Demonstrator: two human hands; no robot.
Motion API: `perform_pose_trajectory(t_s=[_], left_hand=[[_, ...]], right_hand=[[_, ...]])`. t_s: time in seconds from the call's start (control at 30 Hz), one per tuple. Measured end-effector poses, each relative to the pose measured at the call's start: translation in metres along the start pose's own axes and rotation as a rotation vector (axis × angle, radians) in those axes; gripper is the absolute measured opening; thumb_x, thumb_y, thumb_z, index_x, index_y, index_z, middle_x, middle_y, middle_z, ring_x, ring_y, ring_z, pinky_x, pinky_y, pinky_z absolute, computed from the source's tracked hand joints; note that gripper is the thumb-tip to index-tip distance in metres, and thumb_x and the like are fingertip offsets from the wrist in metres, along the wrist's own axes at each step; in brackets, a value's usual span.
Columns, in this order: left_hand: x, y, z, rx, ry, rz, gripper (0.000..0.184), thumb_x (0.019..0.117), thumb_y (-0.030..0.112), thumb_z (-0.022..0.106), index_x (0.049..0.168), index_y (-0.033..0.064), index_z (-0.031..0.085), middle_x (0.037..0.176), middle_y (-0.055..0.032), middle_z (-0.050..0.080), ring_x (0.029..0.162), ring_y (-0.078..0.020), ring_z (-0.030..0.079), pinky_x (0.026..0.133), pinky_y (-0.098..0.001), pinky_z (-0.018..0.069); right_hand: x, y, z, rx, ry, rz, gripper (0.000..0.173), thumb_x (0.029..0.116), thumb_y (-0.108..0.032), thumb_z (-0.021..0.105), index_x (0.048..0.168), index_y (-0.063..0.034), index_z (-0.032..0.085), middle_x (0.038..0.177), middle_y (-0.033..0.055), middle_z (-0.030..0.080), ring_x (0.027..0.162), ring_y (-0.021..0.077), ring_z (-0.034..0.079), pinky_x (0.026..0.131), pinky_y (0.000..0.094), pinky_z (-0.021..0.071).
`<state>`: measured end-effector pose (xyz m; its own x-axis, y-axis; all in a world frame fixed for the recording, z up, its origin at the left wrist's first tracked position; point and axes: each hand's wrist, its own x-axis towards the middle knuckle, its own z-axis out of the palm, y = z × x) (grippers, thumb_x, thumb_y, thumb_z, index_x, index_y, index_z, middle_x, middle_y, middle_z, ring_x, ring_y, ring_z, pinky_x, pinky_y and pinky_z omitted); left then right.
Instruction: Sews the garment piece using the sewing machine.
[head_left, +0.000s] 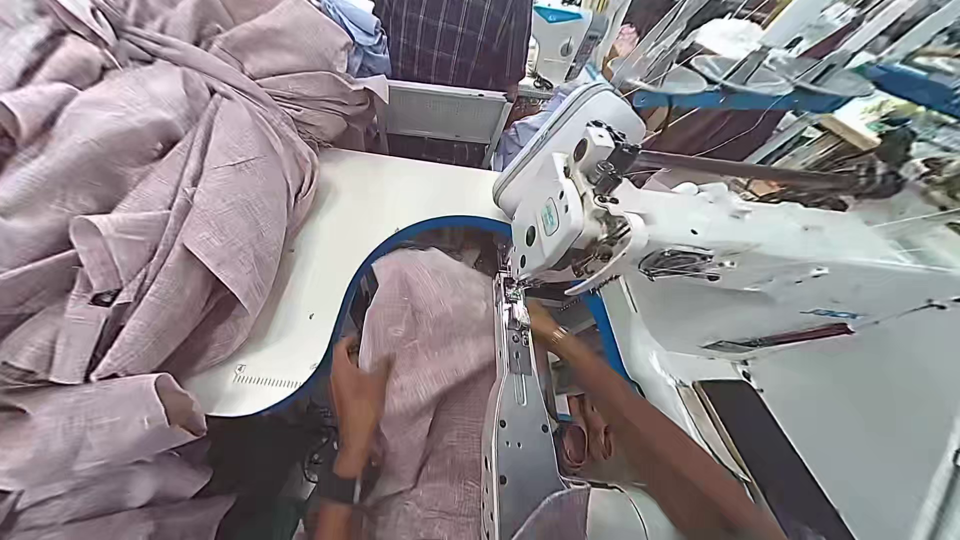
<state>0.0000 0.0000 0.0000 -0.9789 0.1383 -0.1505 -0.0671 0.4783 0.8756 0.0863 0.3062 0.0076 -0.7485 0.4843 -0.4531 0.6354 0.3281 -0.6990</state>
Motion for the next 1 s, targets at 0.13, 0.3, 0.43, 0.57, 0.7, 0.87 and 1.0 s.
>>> perform_pose_trajectory(t_s=[0.13, 0.3, 0.43, 0.57, 0.7, 0.87, 1.0], left_hand=[[-0.05, -0.041, 0.031, 0.14, -0.285, -0.23, 0.038, 0.0815, 0.015, 0.084, 0.112, -0.0036, 0.071, 0.101, -0.0232, 0.072, 0.098, -0.038, 0.069, 0.089, -0.0586, 0.0522], [-0.051, 0.038, 0.042, -0.161, -0.57, 0.288, 0.03, 0.0957, 0.01, 0.06, 0.123, 0.0019, 0.069, 0.113, -0.0102, 0.073, 0.097, -0.0155, 0.07, 0.087, -0.0366, 0.0562], [-0.067, 0.083, 0.052, -0.582, -1.034, 0.339, 0.063, 0.0938, 0.007, 0.052, 0.152, 0.0016, 0.028, 0.126, -0.0056, 0.06, 0.08, -0.0054, 0.067, 0.065, -0.0237, 0.059], [-0.035, 0.082, 0.098, -0.191, -0.417, 0.574, 0.032, 0.093, 0.008, 0.061, 0.123, -0.0034, 0.063, 0.114, -0.0099, 0.071, 0.082, -0.0134, 0.069, 0.07, -0.0305, 0.057], [-0.053, 0.094, 0.12, 0.231, -0.256, 0.589, 0.046, 0.1001, 0.031, 0.061, 0.125, -0.0081, 0.06, 0.113, -0.0251, 0.068, 0.1, -0.04, 0.069, 0.086, -0.055, 0.0544], [-0.054, 0.097, 0.11, 0.401, -0.449, 0.474, 0.066, 0.1063, 0.037, 0.05, 0.16, 0.0023, 0.032, 0.109, -0.0257, 0.071, 0.093, -0.0429, 0.07, 0.085, -0.0575, 0.0524], [-0.047, 0.085, 0.109, 0.243, -0.35, 0.614, 0.06, 0.0924, 0.039, 0.07, 0.135, -0.0012, 0.06, 0.138, -0.0307, 0.054, 0.095, -0.0405, 0.069, 0.077, -0.0519, 0.0572]], right_hand=[[-0.072, 0.057, -0.029, -0.825, -0.385, 0.199, 0.039, 0.107, -0.024, 0.049, 0.111, 0.0104, 0.068, 0.118, 0.0339, 0.066, 0.118, 0.0497, 0.061, 0.1, 0.065, 0.0451], [-0.136, -0.006, 0.013, -0.411, 0.267, -0.342, 0.028, 0.1026, -0.011, 0.053, 0.121, 0.008, 0.063, 0.089, 0.0237, 0.069, 0.079, 0.0403, 0.07, 0.072, 0.0569, 0.0567], [-0.147, 0.019, 0.045, -0.46, 0.617, -1.093, 0.021, 0.0956, -0.009, 0.052, 0.101, -0.008, 0.073, 0.069, 0.0073, 0.06, 0.046, 0.0161, 0.054, 0.04, 0.0269, 0.0443], [-0.142, 0.026, 0.04, -0.493, 0.597, -1.113, 0.017, 0.0912, -0.008, 0.054, 0.084, -0.0074, 0.069, 0.069, 0.0068, 0.062, 0.048, 0.0159, 0.057, 0.041, 0.0268, 0.0451], [-0.144, 0.01, -0.005, -0.42, 0.408, -0.363, 0.05, 0.0945, -0.034, 0.07, 0.123, 0.0076, 0.065, 0.086, 0.0227, 0.073, 0.075, 0.0399, 0.073, 0.067, 0.0568, 0.0576], [-0.096, -0.004, -0.042, -0.556, 0.019, 0.107, 0.041, 0.1055, -0.033, 0.056, 0.113, 0.0056, 0.067, 0.115, 0.0284, 0.067, 0.115, 0.0435, 0.063, 0.098, 0.06, 0.0467], [-0.111, -0.045, -0.014, -0.435, 0.266, -0.138, 0.033, 0.1031, -0.021, 0.056, 0.127, -0.0018, 0.068, 0.106, 0.0227, 0.073, 0.101, 0.0419, 0.07, 0.087, 0.0605, 0.0517]])
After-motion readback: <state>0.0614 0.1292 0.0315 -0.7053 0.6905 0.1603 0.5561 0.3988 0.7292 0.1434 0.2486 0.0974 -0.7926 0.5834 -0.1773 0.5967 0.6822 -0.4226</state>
